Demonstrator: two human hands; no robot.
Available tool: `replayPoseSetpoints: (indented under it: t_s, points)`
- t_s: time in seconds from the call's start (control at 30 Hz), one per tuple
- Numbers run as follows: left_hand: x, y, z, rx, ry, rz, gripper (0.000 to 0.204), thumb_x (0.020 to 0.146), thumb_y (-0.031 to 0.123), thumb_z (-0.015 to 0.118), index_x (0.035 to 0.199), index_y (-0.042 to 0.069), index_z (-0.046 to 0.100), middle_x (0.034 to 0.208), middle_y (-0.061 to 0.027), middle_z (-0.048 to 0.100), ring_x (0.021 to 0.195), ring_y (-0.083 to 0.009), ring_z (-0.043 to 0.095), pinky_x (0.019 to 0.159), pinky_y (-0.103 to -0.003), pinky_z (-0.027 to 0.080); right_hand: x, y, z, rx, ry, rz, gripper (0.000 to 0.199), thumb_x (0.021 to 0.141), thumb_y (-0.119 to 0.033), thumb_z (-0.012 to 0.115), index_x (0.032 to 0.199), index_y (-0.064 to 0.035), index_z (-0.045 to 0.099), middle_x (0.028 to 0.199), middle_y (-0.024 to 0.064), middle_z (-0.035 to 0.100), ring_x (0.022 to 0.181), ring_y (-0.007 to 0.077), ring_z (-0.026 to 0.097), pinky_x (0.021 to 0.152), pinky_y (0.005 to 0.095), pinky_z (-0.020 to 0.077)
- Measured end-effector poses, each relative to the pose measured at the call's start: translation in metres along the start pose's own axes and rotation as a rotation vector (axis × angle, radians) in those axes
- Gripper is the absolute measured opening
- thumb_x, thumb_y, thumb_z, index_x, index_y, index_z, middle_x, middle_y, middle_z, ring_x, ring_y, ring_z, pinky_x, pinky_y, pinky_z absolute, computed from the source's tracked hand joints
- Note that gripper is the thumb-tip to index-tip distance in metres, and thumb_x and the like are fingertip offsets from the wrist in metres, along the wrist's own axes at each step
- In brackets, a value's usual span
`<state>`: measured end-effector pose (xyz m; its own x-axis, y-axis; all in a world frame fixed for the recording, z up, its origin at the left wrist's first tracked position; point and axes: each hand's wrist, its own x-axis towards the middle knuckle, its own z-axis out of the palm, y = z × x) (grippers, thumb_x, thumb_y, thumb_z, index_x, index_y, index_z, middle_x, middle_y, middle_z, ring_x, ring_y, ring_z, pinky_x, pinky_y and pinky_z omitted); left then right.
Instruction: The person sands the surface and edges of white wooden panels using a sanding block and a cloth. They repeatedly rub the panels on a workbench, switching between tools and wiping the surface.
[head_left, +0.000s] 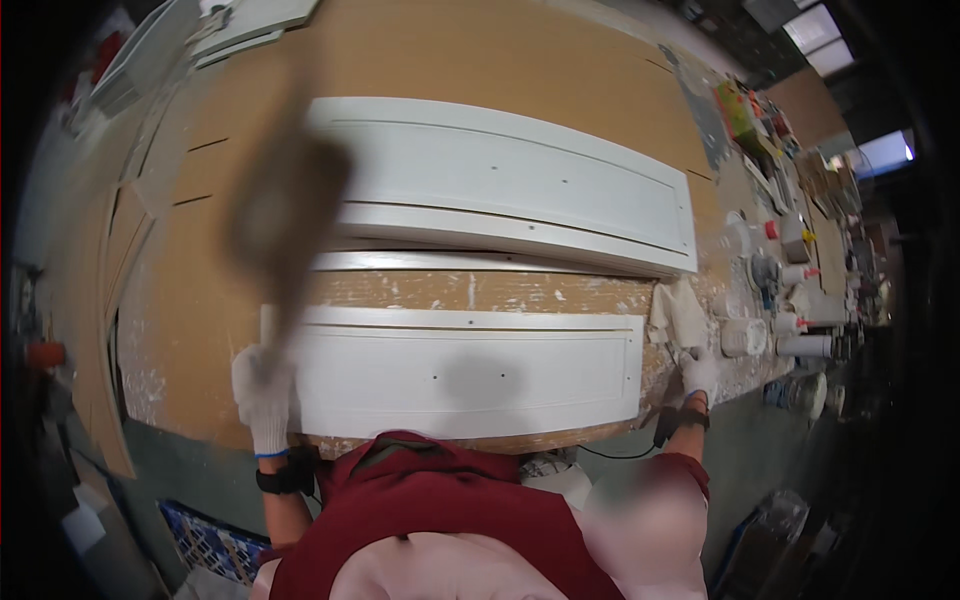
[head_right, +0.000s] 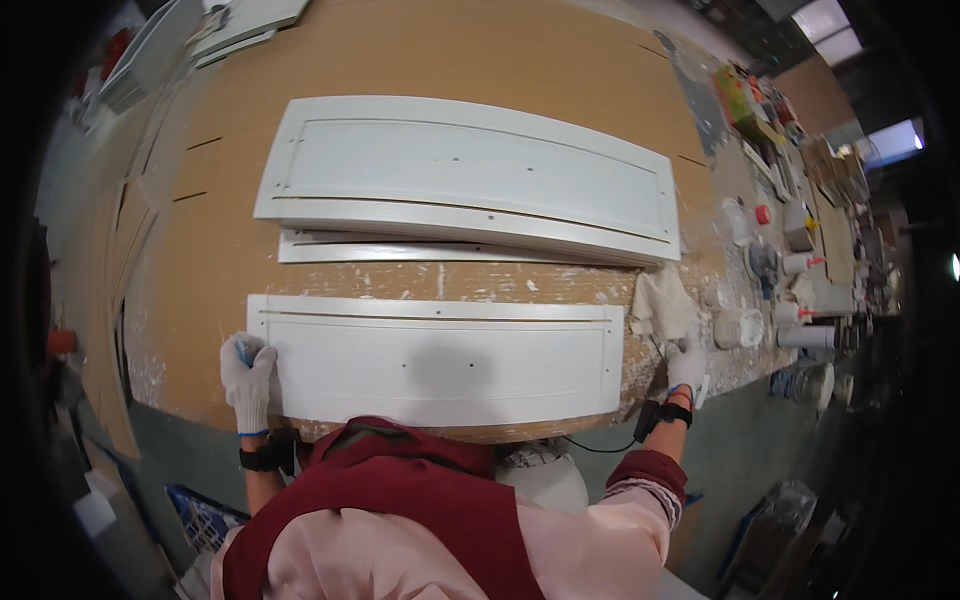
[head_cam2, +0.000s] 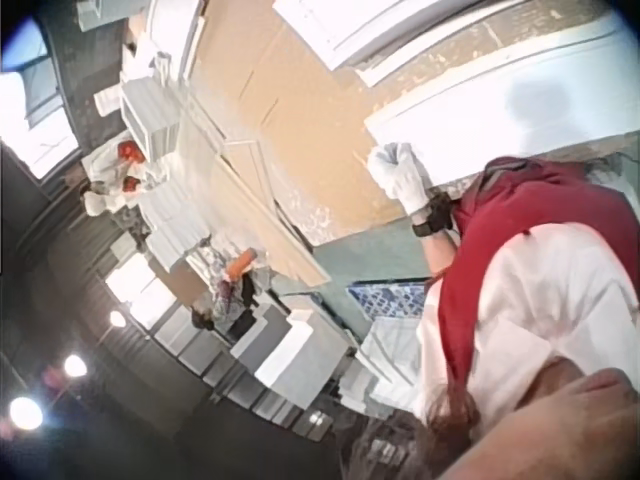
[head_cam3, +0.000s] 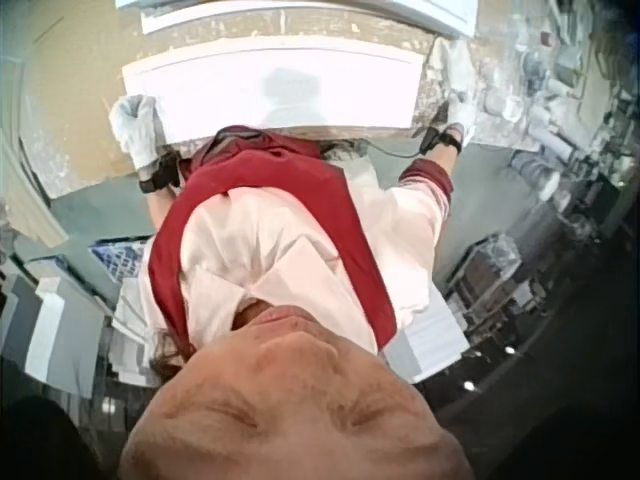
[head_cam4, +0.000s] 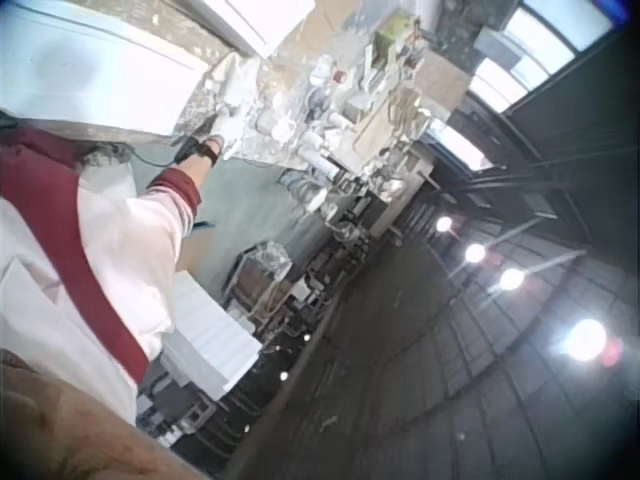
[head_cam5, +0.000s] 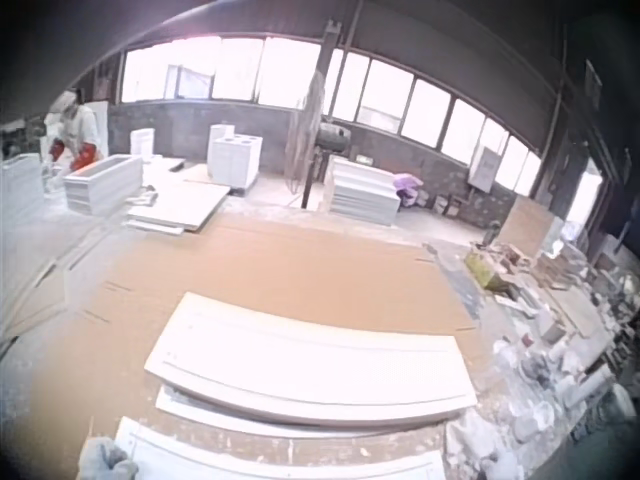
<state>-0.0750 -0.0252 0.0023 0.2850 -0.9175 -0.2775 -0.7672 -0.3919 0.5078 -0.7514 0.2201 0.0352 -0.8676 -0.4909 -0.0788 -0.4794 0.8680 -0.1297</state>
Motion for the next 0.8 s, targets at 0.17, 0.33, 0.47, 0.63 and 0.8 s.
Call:
replayPoseSetpoints:
  t_s: [0.17,0.33,0.47,0.63,0.8]
  points:
    - [-0.032,0.068,-0.028,-0.141,0.129,0.038,0.031,0.068,0.015,0.077,0.093,0.007,0.061,0.089,-0.0068,0.063,0.080,-0.0222,0.063,0.076,-0.036,0.051,0.015,0.033,0.014,0.098,-0.048,-0.034,0.032,0.077,-0.012,0.066,0.105,0.0030,0.068,0.090,0.0168,0.071,0.085,0.0246,0.067,0.076,0.0349,0.0501]
    - [-0.033,0.065,-0.035,-0.011,0.141,0.027,0.025,0.070,0.022,0.073,0.089,0.009,0.063,0.092,-0.0116,0.063,0.089,-0.0316,0.063,0.078,-0.042,0.051,0.029,0.032,0.017,0.261,-0.111,0.075,0.023,0.073,-0.008,0.069,0.092,0.0040,0.068,0.082,0.0091,0.068,0.074,0.0197,0.061,0.067,0.0345,0.0491]
    - [-0.030,0.060,-0.034,0.000,0.121,-0.015,0.029,0.069,0.022,0.074,0.093,0.011,0.062,0.098,-0.0096,0.062,0.097,-0.0301,0.060,0.082,-0.042,0.049,0.027,0.037,0.018,0.318,-0.085,0.021,0.024,0.071,-0.009,0.072,0.089,0.0041,0.064,0.076,0.0094,0.065,0.065,0.0173,0.057,0.060,0.0359,0.0475]
    - [-0.026,0.050,-0.025,-0.035,0.108,0.053,0.031,0.069,0.022,0.074,0.096,0.012,0.062,0.103,-0.0088,0.061,0.103,-0.0290,0.058,0.084,-0.041,0.049,0.021,0.083,0.000,0.055,0.036,0.055,0.023,0.078,-0.002,0.059,0.100,0.0075,0.058,0.082,0.0119,0.063,0.072,0.0215,0.059,0.066,0.0341,0.0492]
    - [-0.030,0.053,-0.037,-0.001,-0.045,0.016,0.037,0.068,0.023,0.074,0.101,0.011,0.061,0.107,-0.0089,0.061,0.104,-0.0301,0.058,0.084,-0.042,0.049,-0.037,0.027,-0.053,-0.287,0.194,0.043,0.042,0.084,-0.001,0.052,0.126,0.0067,0.051,0.108,0.0168,0.061,0.095,0.0217,0.057,0.076,0.0344,0.0496]
